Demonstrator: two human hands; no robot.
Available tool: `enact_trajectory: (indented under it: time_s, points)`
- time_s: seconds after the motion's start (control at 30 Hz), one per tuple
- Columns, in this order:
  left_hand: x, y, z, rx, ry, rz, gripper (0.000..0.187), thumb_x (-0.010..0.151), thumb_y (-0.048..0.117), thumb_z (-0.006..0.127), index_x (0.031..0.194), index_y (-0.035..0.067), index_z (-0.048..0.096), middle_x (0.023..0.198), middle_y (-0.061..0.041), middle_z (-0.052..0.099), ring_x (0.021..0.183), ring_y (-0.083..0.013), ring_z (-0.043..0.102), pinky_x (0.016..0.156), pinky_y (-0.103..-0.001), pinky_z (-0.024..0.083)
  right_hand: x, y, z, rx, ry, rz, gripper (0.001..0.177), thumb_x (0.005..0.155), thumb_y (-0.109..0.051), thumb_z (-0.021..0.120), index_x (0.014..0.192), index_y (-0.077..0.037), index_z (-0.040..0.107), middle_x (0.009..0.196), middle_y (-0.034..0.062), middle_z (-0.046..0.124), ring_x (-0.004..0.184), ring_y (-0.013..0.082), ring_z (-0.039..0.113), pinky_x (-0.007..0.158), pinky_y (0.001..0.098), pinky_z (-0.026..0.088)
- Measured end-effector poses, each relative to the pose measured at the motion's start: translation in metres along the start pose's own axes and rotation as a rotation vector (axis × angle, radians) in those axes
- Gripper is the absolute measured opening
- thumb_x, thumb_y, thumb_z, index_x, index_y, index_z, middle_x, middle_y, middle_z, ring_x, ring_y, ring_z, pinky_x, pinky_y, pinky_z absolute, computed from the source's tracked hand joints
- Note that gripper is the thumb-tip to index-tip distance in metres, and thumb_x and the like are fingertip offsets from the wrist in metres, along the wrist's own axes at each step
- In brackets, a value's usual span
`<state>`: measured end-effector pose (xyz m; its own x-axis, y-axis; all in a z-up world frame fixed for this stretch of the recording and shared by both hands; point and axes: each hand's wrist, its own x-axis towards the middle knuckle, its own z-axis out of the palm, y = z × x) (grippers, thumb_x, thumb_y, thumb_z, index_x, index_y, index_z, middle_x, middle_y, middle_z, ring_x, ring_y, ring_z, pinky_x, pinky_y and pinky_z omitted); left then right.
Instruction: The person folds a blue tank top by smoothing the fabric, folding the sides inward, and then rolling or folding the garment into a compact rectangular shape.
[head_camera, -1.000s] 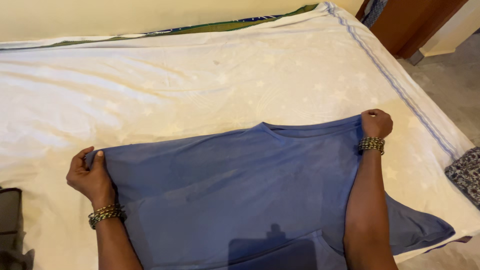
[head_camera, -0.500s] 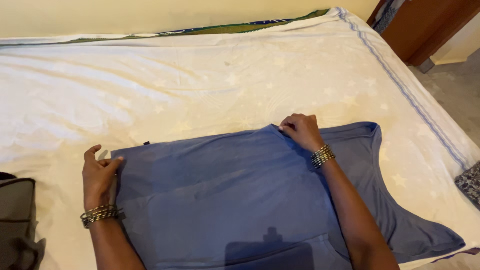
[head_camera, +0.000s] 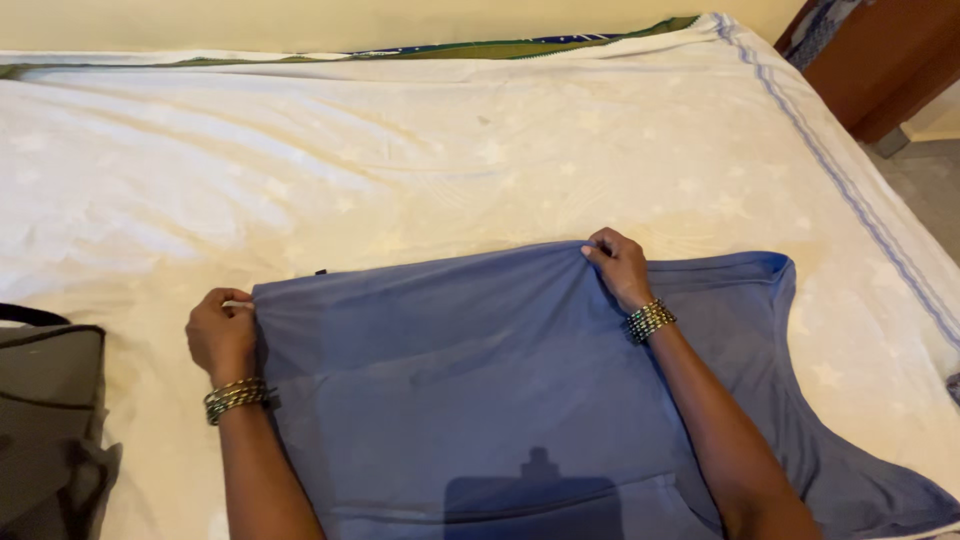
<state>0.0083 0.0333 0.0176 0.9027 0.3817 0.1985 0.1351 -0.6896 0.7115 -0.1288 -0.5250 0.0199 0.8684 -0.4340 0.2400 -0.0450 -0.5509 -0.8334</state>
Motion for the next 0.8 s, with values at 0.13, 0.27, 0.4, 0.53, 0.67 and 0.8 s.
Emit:
enact_trajectory:
  time_s: [0.13,0.27,0.4,0.53,0.67,0.8]
  points:
    - [-0.004,0.009,0.004,0.053,0.053,0.0,0.012,0.09,0.011,0.074,0.088,0.022,0.08,0.076,-0.004,0.071,0.066,-0.0224,0.065,0.057,-0.041,0.048,-0.001,-0.001,0.003,-0.215,0.019,-0.066,0.022,0.091,-0.026,0.076,0.099,-0.006,0.071,0.079,0.0078,0.071,0.07,0.0167,0.064,0.065,0.0334,0.051]
    - [-0.004,0.015,-0.002,-0.146,-0.109,0.028,0.02,0.092,0.004,0.068,0.1,0.018,0.079,0.08,-0.005,0.073,0.061,-0.0164,0.058,0.056,-0.035,0.043,0.0,-0.005,0.003,-0.397,0.021,-0.222,0.024,0.093,-0.03,0.073,0.102,-0.008,0.071,0.082,0.01,0.072,0.068,0.023,0.068,0.061,0.0375,0.053]
    - [-0.003,0.017,-0.003,-0.571,-0.334,0.122,0.02,0.091,0.0,0.07,0.11,0.006,0.075,0.091,-0.009,0.071,0.074,-0.0088,0.057,0.065,-0.025,0.046,0.003,0.004,0.007,-0.538,0.016,-0.217,0.021,0.098,-0.029,0.069,0.102,-0.008,0.068,0.073,0.0129,0.069,0.066,0.0302,0.067,0.061,0.0434,0.052]
    - [-0.006,0.023,0.0,-0.615,-0.207,0.076,0.021,0.085,-0.006,0.072,0.104,-0.001,0.078,0.098,-0.007,0.076,0.086,-0.0094,0.067,0.078,-0.024,0.054,0.006,0.017,0.007,-0.555,0.082,-0.278,0.021,0.102,-0.027,0.065,0.105,-0.007,0.063,0.074,0.0157,0.067,0.071,0.0373,0.066,0.062,0.0488,0.05]
    - [-0.003,0.026,0.005,-0.806,-0.166,-0.05,0.024,0.086,-0.01,0.069,0.107,-0.001,0.078,0.1,-0.009,0.078,0.086,-0.0124,0.069,0.08,-0.025,0.056,0.007,0.016,0.01,-0.588,0.093,-0.242,0.02,0.103,-0.026,0.062,0.108,-0.007,0.06,0.079,0.0167,0.069,0.075,0.0392,0.067,0.066,0.0506,0.049]
    - [-0.004,0.03,0.002,-0.949,-0.215,-0.075,0.023,0.089,-0.009,0.068,0.108,-0.001,0.077,0.1,-0.011,0.077,0.083,-0.0134,0.068,0.076,-0.025,0.057,0.004,0.01,0.011,-0.6,0.136,-0.265,0.016,0.102,-0.022,0.065,0.108,-0.007,0.062,0.09,0.0169,0.071,0.081,0.0375,0.067,0.069,0.0481,0.05]
